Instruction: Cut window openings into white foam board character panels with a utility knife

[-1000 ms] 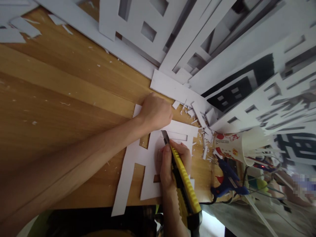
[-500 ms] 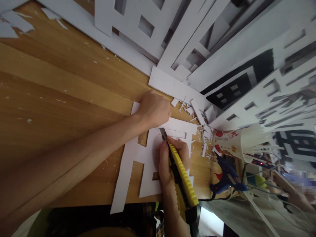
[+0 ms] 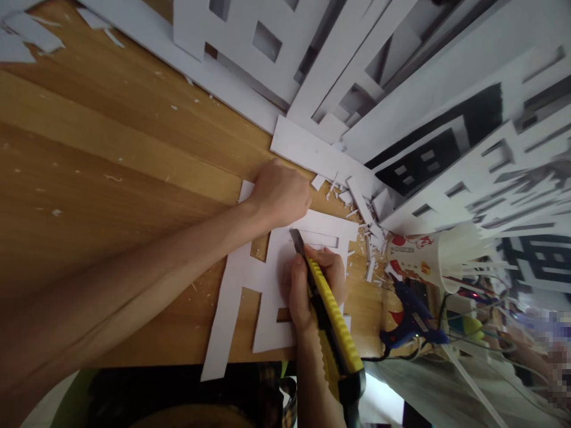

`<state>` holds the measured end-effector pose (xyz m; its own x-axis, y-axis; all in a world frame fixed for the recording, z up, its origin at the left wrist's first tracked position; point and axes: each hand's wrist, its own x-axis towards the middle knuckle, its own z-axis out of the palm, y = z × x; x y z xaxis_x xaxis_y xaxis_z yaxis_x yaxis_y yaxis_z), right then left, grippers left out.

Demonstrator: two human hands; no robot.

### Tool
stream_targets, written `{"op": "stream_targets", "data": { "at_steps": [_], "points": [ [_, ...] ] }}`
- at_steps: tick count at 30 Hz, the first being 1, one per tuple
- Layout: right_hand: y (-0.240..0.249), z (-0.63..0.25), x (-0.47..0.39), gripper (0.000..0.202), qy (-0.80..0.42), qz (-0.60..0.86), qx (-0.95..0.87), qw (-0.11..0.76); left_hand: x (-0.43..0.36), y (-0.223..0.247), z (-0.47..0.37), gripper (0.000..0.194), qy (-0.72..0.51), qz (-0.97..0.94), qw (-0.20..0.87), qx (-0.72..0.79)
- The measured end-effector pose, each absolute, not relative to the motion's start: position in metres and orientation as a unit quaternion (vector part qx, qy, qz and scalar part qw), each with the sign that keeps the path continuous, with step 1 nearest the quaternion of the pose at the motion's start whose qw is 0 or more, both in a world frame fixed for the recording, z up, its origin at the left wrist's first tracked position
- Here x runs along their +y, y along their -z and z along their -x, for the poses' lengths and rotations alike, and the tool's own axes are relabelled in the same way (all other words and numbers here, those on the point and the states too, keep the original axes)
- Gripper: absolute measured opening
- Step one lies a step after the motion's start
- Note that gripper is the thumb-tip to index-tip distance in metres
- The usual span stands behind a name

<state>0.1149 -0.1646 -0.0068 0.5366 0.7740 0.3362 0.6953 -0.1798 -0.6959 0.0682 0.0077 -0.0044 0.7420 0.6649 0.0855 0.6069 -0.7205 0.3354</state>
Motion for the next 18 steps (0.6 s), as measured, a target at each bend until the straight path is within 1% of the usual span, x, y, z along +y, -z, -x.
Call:
{"op": "stream_targets", "data": {
  "at_steps": [4,9,14,16,18],
  "points": [
    [0.0049,-0.1158,-0.1639,0.006,-0.006,0.753,-0.517,0.407,0.0084,0.0058,-0.0682,0.035,-0.121,-0.920,0.146,0.342],
    [0.0006,-0.1158,-0.1648,0.005,-0.001,0.746,-0.522,0.414,0.0084,0.0105,-0.0683,0.035,-0.150,-0.919,0.138,0.337],
    [0.0013,-0.1179,-0.1696,0.005,-0.009,0.745,-0.533,0.400,0.0084,0.0124,-0.0681,0.033,-0.165,-0.920,0.131,0.329],
    [0.0038,-0.1178,-0.1711,0.003,-0.004,0.752,-0.506,0.422,0.0085,0.0116,-0.0681,0.034,-0.164,-0.918,0.138,0.333],
    [0.0063,-0.1169,-0.1715,0.008,-0.012,0.764,-0.454,0.459,0.0084,0.0104,-0.0680,0.035,-0.150,-0.918,0.144,0.337]
  ]
}}
